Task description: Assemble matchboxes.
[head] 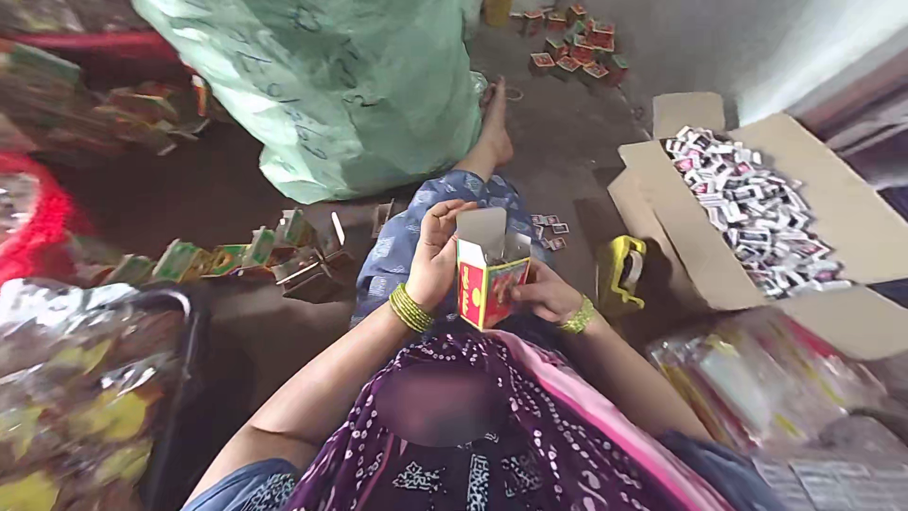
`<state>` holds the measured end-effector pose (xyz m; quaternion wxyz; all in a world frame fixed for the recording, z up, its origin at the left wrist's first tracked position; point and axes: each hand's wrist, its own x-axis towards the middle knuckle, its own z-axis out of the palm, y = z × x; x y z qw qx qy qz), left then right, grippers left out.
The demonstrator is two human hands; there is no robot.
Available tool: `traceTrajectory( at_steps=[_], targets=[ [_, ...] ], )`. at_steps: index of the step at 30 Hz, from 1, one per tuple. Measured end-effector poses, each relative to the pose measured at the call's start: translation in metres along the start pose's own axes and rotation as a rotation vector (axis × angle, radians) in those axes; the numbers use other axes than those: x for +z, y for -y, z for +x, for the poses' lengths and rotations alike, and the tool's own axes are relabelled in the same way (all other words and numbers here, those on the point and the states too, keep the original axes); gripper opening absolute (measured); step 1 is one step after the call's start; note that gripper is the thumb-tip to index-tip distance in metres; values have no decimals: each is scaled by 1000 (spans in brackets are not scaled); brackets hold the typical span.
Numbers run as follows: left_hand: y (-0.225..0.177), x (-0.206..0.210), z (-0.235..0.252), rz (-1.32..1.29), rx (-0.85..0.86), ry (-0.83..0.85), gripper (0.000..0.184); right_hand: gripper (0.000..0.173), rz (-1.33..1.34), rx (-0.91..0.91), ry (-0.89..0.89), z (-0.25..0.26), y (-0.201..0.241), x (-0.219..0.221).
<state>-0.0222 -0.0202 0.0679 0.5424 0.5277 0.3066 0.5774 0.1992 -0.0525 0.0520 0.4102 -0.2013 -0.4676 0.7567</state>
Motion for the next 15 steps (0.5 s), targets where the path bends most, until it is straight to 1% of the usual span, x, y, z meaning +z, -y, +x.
traceTrajectory(
  at_steps=[1,2,3,4,6,7,8,9,11,13,14,15],
  targets=[
    [7,6,-1,2,-104,-11,39,46,-63,-32,-114,-5,-1,1],
    [14,11,-2,-6,-211,22,51,49,-152,-65,-221,-9,-2,1],
    [23,14,-3,-29,-292,98,68,51,-250,-93,-326,-11,-3,0],
    [32,17,-5,-47,-354,173,77,52,-354,-112,-418,-12,-5,-2],
    [49,21,-6,-25,-444,250,73,50,-537,-113,-502,-17,-8,-10],
    [54,24,-5,35,-485,252,81,44,-644,-94,-520,-20,-9,-15],
    [60,25,-4,91,-506,247,87,40,-758,-75,-547,-22,-8,-22],
    [66,25,-4,124,-504,242,88,42,-866,-51,-608,-23,-7,-32],
    [77,22,-5,155,-479,248,86,48,-1023,10,-754,-23,-3,-67],
    [82,19,-6,176,-441,278,83,39,-1219,173,-830,-17,-2,-119],
    [83,17,-6,181,-406,306,80,36,-1338,292,-813,-13,-3,-148],
    [82,16,-5,186,-366,337,77,39,-1431,416,-759,-8,-6,-173]
  ],
)
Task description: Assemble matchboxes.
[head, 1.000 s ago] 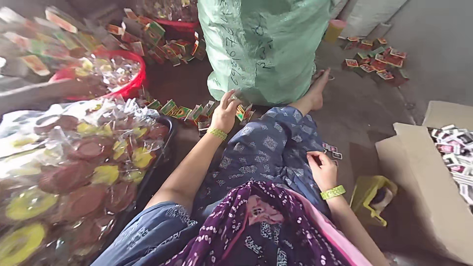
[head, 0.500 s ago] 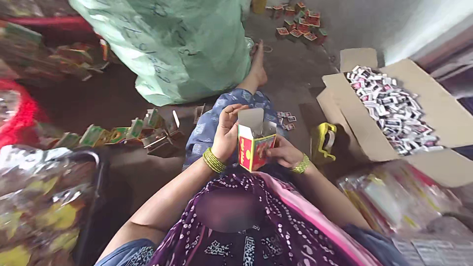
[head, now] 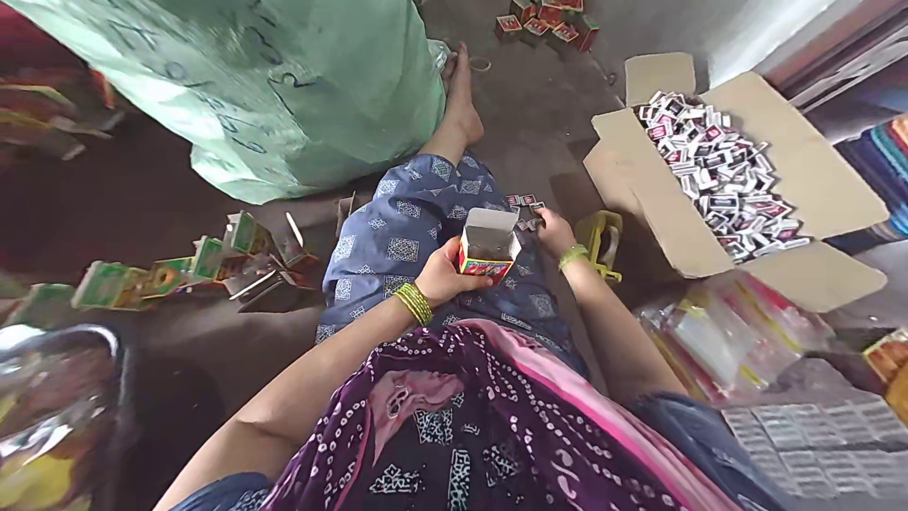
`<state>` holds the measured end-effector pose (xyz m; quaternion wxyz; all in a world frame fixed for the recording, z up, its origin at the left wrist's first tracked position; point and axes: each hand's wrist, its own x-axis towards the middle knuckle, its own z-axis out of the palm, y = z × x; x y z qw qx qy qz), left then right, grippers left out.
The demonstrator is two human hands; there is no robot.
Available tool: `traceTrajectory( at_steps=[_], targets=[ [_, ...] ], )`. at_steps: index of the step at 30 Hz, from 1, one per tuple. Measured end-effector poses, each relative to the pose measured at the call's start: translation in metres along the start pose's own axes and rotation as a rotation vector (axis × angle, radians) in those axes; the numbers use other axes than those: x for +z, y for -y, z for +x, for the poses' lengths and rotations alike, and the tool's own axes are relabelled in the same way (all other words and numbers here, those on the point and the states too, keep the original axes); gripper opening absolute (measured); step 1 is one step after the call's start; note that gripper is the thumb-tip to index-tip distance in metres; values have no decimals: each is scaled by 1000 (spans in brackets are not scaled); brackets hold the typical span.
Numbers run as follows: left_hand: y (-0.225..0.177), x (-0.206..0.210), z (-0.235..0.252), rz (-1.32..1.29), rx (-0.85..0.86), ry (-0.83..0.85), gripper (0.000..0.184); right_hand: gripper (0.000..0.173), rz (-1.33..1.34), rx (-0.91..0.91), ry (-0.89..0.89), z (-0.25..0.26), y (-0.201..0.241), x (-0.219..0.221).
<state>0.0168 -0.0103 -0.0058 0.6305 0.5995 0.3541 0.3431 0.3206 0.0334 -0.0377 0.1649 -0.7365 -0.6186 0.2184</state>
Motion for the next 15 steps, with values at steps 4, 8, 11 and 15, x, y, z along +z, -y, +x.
traceTrajectory(
  at_steps=[4,8,11,15],
  targets=[
    [2,-2,-2,31,86,66,68,46,-251,-69,160,47,-54,33],
    [4,-5,-4,36,100,77,70,36,-287,-85,102,42,-59,40],
    [4,-5,-4,37,69,62,73,37,-238,42,95,17,-46,29],
    [4,-4,-2,34,42,61,76,37,-177,188,110,-16,-47,23]
  ],
)
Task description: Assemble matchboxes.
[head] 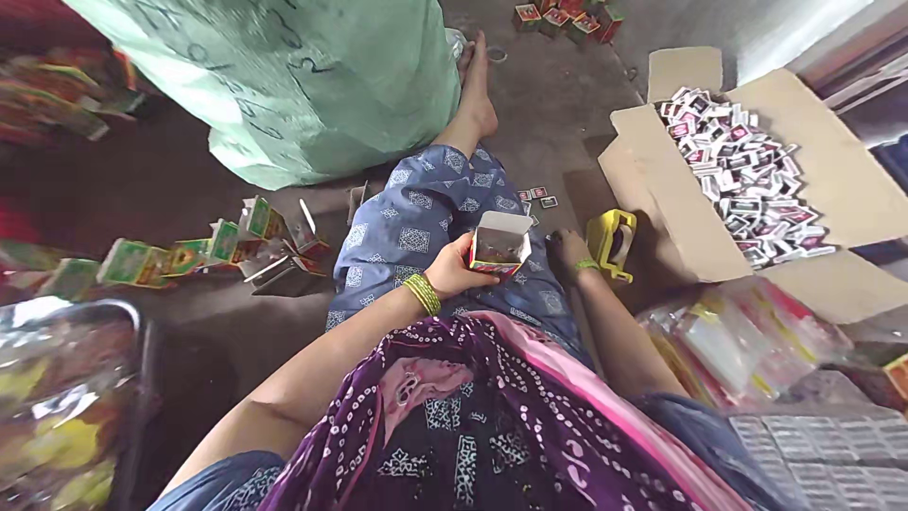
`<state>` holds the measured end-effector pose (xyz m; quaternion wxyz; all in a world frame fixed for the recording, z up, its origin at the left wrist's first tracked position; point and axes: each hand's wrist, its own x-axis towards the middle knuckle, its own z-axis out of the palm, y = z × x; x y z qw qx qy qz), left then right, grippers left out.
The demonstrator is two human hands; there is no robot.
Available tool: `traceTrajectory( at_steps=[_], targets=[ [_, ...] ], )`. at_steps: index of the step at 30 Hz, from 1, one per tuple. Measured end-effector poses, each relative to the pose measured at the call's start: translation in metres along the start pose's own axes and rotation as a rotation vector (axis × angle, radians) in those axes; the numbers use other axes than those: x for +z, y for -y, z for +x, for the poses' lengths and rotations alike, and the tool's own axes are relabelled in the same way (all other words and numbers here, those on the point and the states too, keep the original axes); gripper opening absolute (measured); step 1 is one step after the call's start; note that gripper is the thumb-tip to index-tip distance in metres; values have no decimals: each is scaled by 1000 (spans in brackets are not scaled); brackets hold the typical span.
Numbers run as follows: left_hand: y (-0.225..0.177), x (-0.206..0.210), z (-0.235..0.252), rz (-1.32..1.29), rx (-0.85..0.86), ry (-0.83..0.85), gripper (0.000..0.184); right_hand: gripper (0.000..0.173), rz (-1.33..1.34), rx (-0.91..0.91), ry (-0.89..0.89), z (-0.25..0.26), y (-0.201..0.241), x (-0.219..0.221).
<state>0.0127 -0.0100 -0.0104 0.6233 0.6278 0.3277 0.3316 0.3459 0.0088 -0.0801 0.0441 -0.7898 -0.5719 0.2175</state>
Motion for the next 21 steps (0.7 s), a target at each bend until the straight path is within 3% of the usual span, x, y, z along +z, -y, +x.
traceTrajectory(
  at_steps=[2,4,6,8,10,13,18,21],
  targets=[
    [1,0,-1,18,8,-13,76,38,186,-18,-70,-20,2,-8],
    [5,-1,-1,40,27,-26,76,41,471,-120,-282,-45,16,-23],
    [6,-1,-2,60,30,-34,76,44,673,-308,-413,-75,43,-46],
    [4,-1,-3,91,26,-35,76,37,723,-572,-432,-103,74,-70],
    [2,0,-3,136,45,-38,76,26,613,-809,-394,-121,99,-85],
    [-1,0,-5,241,78,-49,76,12,278,-998,-365,-131,121,-84],
    [-2,1,-12,323,79,-131,109,25,-55,-1000,-311,-136,124,-76],
    [0,4,-14,373,144,-163,107,29,-63,-964,-316,-136,118,-74]
  ],
)
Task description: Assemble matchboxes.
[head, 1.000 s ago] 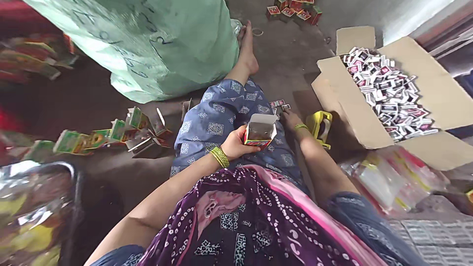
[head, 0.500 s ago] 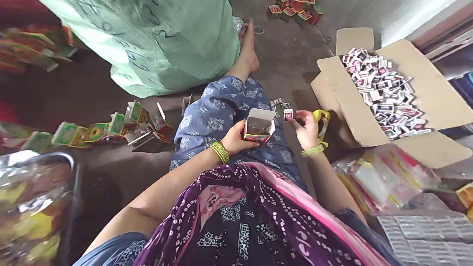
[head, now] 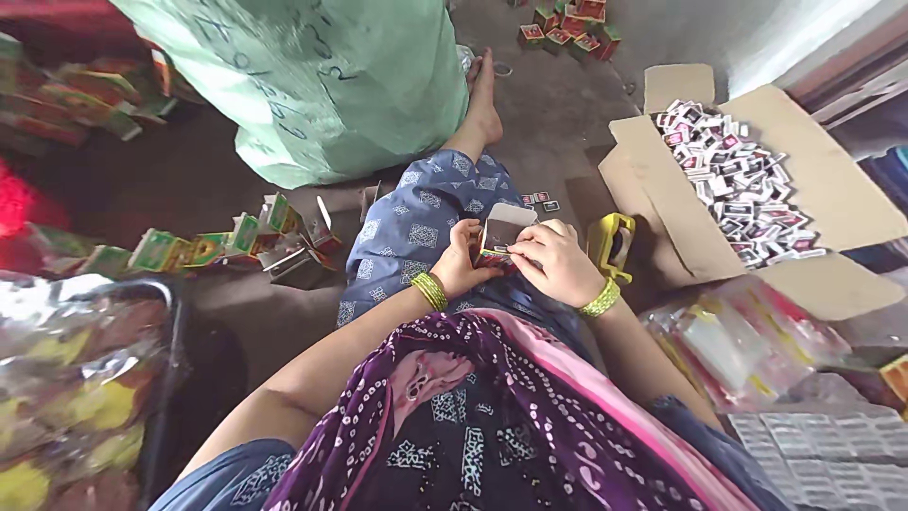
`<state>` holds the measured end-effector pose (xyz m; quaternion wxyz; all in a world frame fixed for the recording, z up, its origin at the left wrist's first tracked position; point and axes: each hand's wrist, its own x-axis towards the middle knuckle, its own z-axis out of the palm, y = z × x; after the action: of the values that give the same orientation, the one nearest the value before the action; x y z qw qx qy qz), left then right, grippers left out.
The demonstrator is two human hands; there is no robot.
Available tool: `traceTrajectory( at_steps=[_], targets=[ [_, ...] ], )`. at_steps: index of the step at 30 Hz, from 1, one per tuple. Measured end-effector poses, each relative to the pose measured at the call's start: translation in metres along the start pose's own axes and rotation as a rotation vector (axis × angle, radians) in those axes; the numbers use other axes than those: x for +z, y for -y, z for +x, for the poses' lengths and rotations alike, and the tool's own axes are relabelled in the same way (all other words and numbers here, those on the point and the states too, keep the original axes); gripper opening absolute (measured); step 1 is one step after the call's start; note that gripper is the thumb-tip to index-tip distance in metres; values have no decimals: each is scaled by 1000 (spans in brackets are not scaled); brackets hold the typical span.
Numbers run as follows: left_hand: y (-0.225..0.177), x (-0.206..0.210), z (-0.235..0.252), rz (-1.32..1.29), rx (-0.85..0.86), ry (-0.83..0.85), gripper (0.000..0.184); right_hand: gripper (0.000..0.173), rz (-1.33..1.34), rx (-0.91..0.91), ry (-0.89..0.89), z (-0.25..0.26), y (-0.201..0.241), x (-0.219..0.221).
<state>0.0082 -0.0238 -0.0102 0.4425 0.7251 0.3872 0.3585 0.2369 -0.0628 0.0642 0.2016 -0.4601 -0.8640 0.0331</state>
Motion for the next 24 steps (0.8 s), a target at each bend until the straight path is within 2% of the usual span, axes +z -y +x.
traceTrajectory(
  at_steps=[4,6,8,10,12,16,18,20,22,24],
  targets=[
    [-6,-3,1,126,108,94,71,31,109,74,-28,-7,-9,0],
    [-5,-4,1,135,152,91,58,29,309,117,-150,-11,-14,5],
    [0,-4,1,45,168,48,55,28,582,278,-299,-12,-15,11],
    [5,-2,1,-66,213,24,58,34,856,490,-344,-10,-16,14],
    [6,1,0,-133,271,49,60,41,1101,613,-301,-8,-13,18],
    [5,3,-2,-130,298,130,60,45,1342,694,-32,-1,-3,21],
    [5,3,-2,-115,285,148,57,45,1287,662,-20,-1,-4,22],
    [6,3,0,-145,279,133,55,51,1073,532,-104,-4,-9,21],
    [8,3,2,-208,264,103,60,39,872,331,-196,-6,-13,15],
    [8,4,2,-260,222,79,73,24,800,159,-210,-7,-13,9]
  ],
)
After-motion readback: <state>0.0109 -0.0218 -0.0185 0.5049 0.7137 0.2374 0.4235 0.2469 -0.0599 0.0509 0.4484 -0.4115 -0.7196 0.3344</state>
